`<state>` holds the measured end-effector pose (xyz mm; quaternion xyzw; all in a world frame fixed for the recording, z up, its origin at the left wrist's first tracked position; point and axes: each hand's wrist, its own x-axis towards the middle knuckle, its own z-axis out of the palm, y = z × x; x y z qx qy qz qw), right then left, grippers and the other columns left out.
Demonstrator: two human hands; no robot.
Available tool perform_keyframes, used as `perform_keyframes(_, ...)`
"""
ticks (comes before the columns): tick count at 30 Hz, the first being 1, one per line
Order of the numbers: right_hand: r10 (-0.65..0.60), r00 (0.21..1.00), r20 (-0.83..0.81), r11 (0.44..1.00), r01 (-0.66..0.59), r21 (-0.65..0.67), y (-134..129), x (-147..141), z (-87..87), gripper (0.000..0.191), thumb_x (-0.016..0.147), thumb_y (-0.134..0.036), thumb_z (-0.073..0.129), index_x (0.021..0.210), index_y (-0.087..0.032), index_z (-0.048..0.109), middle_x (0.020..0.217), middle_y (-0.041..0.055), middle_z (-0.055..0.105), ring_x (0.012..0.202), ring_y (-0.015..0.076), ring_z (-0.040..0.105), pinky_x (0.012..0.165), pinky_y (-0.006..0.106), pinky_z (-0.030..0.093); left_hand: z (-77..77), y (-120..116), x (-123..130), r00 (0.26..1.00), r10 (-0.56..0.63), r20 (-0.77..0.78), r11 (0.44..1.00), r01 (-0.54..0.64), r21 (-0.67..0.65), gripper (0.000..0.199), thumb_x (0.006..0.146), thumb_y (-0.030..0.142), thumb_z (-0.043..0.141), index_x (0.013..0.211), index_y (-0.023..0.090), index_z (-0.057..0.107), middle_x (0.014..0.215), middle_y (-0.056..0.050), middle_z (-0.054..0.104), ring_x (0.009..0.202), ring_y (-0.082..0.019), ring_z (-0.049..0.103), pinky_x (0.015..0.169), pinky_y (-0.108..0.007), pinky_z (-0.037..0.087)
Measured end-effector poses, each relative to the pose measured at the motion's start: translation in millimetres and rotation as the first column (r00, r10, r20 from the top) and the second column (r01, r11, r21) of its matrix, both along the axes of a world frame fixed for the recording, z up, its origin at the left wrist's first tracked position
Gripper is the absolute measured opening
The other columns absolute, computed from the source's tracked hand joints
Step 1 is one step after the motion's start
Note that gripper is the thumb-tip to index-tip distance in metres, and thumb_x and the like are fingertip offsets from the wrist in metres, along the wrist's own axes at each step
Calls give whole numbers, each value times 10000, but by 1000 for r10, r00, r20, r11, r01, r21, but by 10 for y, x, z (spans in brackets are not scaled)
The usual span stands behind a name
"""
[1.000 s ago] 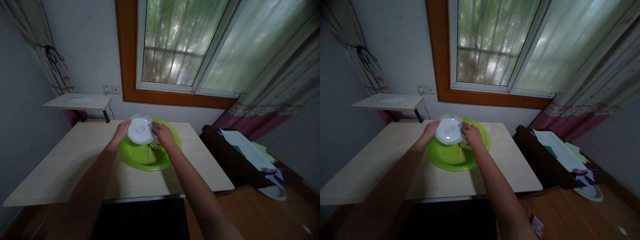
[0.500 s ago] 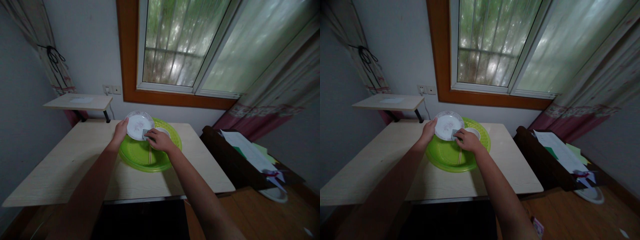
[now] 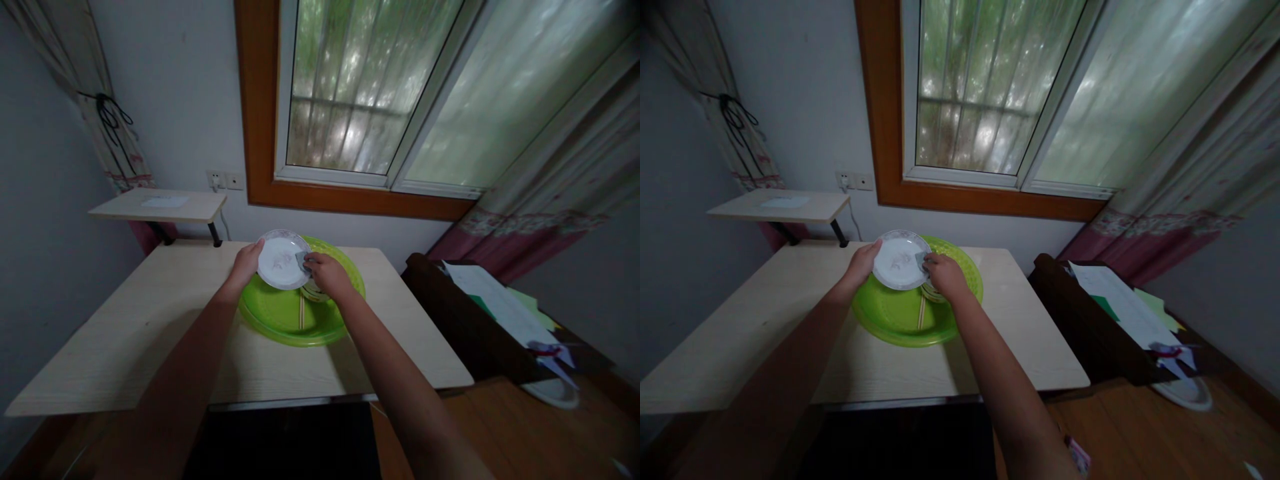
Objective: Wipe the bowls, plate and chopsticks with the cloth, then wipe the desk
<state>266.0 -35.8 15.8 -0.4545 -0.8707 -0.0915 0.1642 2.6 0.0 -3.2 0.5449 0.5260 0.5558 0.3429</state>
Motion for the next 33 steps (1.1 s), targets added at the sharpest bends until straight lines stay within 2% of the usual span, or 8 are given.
perform_keyframes(6, -97, 992, 86, 989, 87, 116, -73, -48, 89, 366, 1021, -217, 465, 1319, -220, 678, 1450, 75, 588, 1109, 279, 554, 969, 410, 450, 4, -35, 46, 969, -212, 128, 975, 218, -33, 687, 748, 749, 644, 945, 101, 755, 889, -139, 766, 862, -280, 693, 786, -363, 523)
perform_keyframes(10, -83, 992, 96, 990, 71, 123, -129, -82, 126, 412, 1029, -211, 425, 1394, -219, 617, 1496, 93, 538, 1121, 306, 518, 935, 456, 438, 2, -46, 74, 936, -305, 174, 946, 320, -60, 673, 729, 727, 686, 975, 105, 759, 890, -137, 771, 844, -282, 703, 787, -377, 536)
perform_keyframes(14, -93, 994, 57, 993, 88, 80, -165, -129, 146, 410, 1019, -186, 412, 1360, -196, 639, 1448, 144, 556, 1122, 322, 512, 930, 477, 427, 2, -44, 74, 947, -290, 139, 952, 301, -64, 666, 748, 733, 658, 967, 113, 763, 903, -139, 773, 862, -286, 705, 790, -380, 538)
perform_keyframes(21, -127, 990, 62, 991, 124, 55, -180, -150, 147, 236, 934, -202, 548, 975, -142, 772, 1007, 164, 685, 986, 286, 572, 890, 403, 445, 5, -41, 32, 988, -143, 62, 989, 144, -16, 697, 789, 761, 596, 954, 104, 761, 980, -152, 767, 884, -277, 691, 805, -359, 514)
perform_keyframes(23, -66, 996, 61, 997, 63, 38, -183, -143, 136, 227, 919, -223, 560, 935, -146, 772, 955, 145, 688, 937, 269, 587, 873, 390, 453, 0, -26, 22, 991, -121, 63, 992, 122, -10, 725, 790, 780, 576, 951, 97, 757, 961, -155, 764, 870, -276, 688, 797, -360, 512)
perform_keyframes(26, 113, 993, 28, 994, -113, -13, -179, -144, 108, 218, 893, -195, 563, 921, -162, 777, 933, 107, 704, 910, 242, 605, 880, 368, 465, -8, -3, 20, 992, -114, 63, 994, 114, 1, 741, 786, 791, 570, 962, 97, 756, 941, -155, 762, 893, -282, 684, 801, -357, 512)
perform_keyframes(29, 291, 955, -60, 954, -294, -62, -160, -179, 80, 266, 869, -125, 549, 985, -173, 784, 1007, 83, 728, 962, 219, 625, 942, 354, 472, -14, 10, 31, 992, -107, 63, 994, 107, 3, 752, 789, 804, 548, 965, 103, 755, 926, -148, 761, 896, -282, 680, 792, -349, 510)
perform_keyframes(33, 402, 906, -132, 906, -415, -85, -131, -289, 86, 320, 879, -114, 563, 1117, -174, 769, 1170, 88, 715, 1060, 211, 637, 1002, 357, 486, -8, 6, 40, 993, -117, 6, 993, 117, -9, 729, 816, 801, 513, 921, 117, 745, 943, -142, 758, 861, -267, 666, 756, -330, 498)
